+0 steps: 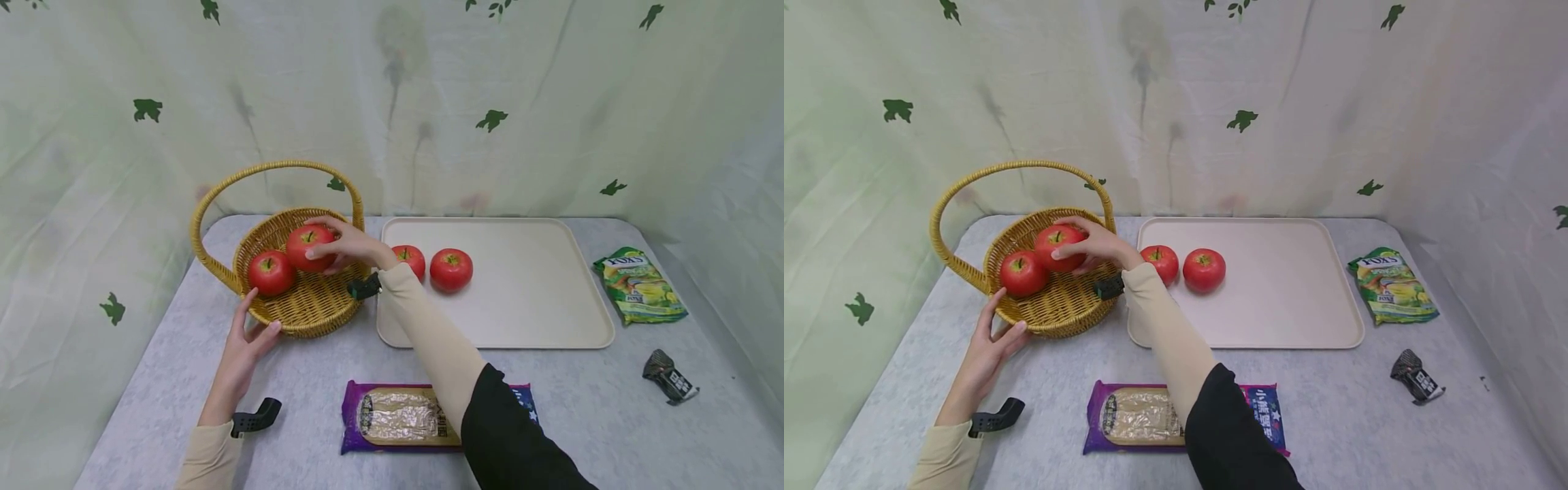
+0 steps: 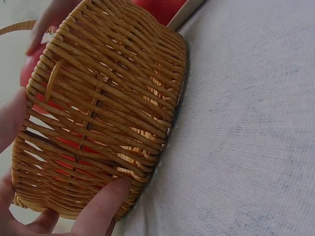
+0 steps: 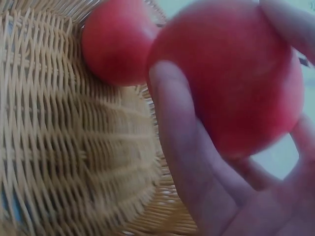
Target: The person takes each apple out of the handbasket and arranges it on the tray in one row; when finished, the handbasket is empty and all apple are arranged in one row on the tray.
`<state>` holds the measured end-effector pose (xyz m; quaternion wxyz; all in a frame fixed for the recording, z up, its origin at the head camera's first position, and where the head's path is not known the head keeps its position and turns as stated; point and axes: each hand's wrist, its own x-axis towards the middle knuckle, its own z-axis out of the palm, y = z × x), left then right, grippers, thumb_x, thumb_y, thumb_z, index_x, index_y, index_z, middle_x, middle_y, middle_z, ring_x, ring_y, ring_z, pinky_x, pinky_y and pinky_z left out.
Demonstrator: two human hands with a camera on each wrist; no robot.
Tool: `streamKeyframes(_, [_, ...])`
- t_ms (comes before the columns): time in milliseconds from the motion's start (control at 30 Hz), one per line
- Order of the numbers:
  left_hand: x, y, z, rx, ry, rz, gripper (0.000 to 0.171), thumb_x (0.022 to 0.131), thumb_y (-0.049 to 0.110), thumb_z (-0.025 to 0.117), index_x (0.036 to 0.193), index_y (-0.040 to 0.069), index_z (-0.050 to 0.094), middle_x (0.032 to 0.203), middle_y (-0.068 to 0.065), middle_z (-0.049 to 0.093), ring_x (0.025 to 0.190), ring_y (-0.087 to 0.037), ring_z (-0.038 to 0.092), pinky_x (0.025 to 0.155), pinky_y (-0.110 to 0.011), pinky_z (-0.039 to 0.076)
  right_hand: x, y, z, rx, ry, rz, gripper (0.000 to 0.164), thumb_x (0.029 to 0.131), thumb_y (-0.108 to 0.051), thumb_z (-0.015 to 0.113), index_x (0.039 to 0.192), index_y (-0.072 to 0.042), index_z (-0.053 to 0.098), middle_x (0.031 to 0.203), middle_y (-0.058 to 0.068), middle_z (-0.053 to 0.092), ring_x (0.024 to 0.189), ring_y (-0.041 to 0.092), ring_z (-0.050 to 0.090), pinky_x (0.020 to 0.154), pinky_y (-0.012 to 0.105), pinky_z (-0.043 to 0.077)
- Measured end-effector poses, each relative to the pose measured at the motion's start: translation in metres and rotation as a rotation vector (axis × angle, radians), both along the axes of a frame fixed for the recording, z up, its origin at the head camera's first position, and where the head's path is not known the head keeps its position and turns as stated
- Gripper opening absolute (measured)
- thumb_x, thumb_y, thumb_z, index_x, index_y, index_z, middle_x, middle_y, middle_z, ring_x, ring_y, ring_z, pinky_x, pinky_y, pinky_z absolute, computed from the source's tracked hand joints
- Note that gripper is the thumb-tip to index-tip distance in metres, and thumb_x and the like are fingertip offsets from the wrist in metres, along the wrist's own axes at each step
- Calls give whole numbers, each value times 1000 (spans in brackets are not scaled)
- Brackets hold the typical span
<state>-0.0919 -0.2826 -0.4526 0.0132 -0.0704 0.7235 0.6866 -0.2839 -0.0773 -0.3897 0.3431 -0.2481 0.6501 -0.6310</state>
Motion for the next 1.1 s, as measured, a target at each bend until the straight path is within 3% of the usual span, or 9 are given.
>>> streamKeyframes(167, [-1,1,-1,14,5,4,75,98,13,56,154,30,9,157,-5,-10,139,-41,18,82,-12,45,3,19,18,67,132,99,58,86,-22,70,138,-28,43,129,5,45,87,32,66,76,48,55])
streamKeyframes(433, [0,4,-4,36,11,3,76,97,11,55,154,28,8,158,-5,-8,139,-39,19,83,-13,45,10,72,35,172,236,140,66,83,-31,72,141,-34,41,131,5,45,97,30,60,76,43,55])
streamKeyframes(533, [1,4,-3,47,19,2,76,97,10,56,154,28,9,158,-7,-7,139,-39,19,85,-14,45,10,101,36,230,270,96,65,82,-33,73,139,-36,42,131,3,45,102,26,57,77,41,54])
streamKeyframes(667, [2,4,-1,46,20,6,76,97,12,57,154,29,10,158,-8,-7,138,-39,21,86,-15,46,8,142,35,261,270,12,64,83,-31,74,139,-36,43,131,2,45,99,31,58,77,40,54])
streamKeyframes(833, [3,2,0,21,17,3,75,97,15,57,154,31,10,158,-8,-8,139,-40,18,84,-12,45,5,190,31,242,212,-71,65,85,-25,71,142,-27,40,131,8,43,80,43,63,74,43,55])
streamKeyframes(1100, [3,1,-1,24,33,-6,74,97,14,57,154,30,11,158,-11,-6,139,-41,17,86,-13,44,7,256,28,270,203,-227,66,87,-22,68,144,-22,34,131,13,42,79,37,64,72,45,56])
